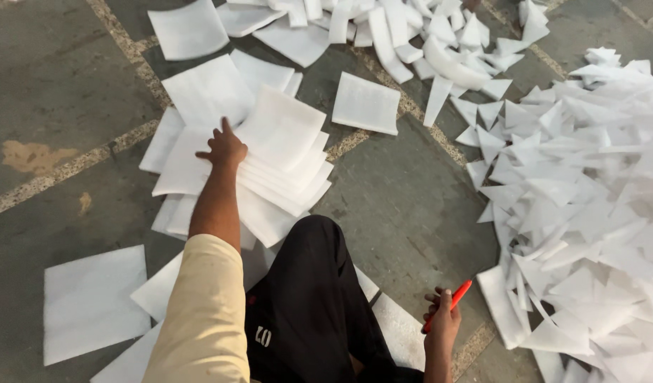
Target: The person sits on the floor and repeatedly cuts square white foam sheets into smaller pieces using a red utility knife. Cut pieces are tossed aside while the person continues to process the stack.
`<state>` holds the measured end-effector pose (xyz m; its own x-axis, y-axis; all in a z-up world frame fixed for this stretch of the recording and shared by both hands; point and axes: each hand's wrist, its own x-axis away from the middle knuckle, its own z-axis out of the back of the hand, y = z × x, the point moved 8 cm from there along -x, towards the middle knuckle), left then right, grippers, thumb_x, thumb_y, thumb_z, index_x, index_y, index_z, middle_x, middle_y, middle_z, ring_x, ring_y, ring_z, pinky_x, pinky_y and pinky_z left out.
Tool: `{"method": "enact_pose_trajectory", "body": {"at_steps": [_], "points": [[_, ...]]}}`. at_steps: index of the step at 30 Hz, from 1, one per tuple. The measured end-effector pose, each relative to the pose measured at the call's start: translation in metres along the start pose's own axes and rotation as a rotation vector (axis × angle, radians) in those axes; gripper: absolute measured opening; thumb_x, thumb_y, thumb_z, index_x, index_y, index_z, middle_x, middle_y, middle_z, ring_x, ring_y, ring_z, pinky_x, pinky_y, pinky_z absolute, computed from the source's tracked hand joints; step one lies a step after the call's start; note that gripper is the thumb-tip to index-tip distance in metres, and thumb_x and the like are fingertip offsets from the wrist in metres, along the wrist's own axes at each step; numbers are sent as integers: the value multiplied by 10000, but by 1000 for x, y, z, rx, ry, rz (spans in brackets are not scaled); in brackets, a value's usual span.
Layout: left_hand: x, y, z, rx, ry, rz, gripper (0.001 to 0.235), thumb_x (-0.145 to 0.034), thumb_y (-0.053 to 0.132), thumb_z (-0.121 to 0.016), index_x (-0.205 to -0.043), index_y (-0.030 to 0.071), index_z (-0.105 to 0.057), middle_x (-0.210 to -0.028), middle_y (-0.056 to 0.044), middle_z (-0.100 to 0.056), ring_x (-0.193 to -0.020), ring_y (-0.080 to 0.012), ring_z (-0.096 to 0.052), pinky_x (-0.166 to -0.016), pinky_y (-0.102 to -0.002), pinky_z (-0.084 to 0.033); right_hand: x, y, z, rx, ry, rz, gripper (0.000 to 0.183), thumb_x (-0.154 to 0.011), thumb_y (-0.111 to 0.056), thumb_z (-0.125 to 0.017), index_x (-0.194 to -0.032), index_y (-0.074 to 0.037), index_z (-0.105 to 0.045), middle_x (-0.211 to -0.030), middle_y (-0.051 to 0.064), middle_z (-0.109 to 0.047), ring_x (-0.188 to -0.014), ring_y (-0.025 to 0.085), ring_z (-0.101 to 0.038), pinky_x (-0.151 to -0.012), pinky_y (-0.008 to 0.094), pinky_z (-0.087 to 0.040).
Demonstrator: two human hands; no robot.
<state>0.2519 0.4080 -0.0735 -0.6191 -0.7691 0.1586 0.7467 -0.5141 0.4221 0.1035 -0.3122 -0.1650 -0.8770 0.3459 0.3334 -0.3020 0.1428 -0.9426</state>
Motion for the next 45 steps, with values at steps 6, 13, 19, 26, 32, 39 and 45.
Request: {"method": "enact_pose_trajectory", "body": {"at_steps": [6,13,19,26,32,39,45], "points": [[2,13,-14,-127,-211,-52,481,-893,335,-612,-1367,264,-632,-1483,-167,-492,-1404,-435,-385,-1097,-855,-55,3,6,-1,18,13,-23,377,-1076,-365,-522,-1174,-15,-622,-863,67,-664,-613,97,-440,-507,275,-387],[-14,6,-8,116,8,-84,321,-858,251,-692,-1178,249,-729,-1327,-90,-629,-1329,-325,-526,-1145,-784,-184,2,10,-5,71,-9,-42,381,-1080,-362,-517,-1185,-10,-618,-877,69,-668,-626,89,-436,-516,275,-387],[17,68,75,781,612,-687,531,-822,-62,-700,-1294,97,-516,-1204,-140,-601,-1110,-271,-599,-962,-380,-512,5,1,-11,48,-19,13,286,-1068,-302,-533,-1139,-34,-604,-863,71,-663,-590,91,-458,-485,267,-393],[161,203,79,1408,44,-854,369,-984,14,-660,-1348,60,-619,-1074,-35,-586,-935,-117,-553,-775,-262,-491,50,-71,-22,183,93,345,254,-1065,-232,-636,-1132,5,-579,-777,100,-542,-559,114,-448,-439,277,-337],[397,254,-10,976,-46,-1154,351,-1047,227,-619,-1366,81,-615,-1329,-149,-709,-999,-220,-739,-899,-374,-634,120,-137,-22,72,89,919,359,-1017,-82,-579,-1330,52,-465,-1174,96,-593,-813,94,-538,-625,236,-439],[469,269,-60,1081,-554,-1032,451,-1075,351,-549,-1381,20,-574,-1155,-158,-721,-998,-243,-720,-867,-378,-571,102,-120,51,-54,498,648,505,-1104,-211,-554,-1540,22,-458,-1168,115,-657,-933,158,-644,-781,288,-560],[496,285,-102,978,-1037,-1014,561,-1099,497,-400,-1203,10,-658,-879,-130,-672,-795,-217,-669,-758,-372,-577,71,-98,31,-392,54,406,601,-1124,-464,-464,-1508,-3,-430,-1327,176,-594,-1114,263,-636,-888,387,-545]]}}
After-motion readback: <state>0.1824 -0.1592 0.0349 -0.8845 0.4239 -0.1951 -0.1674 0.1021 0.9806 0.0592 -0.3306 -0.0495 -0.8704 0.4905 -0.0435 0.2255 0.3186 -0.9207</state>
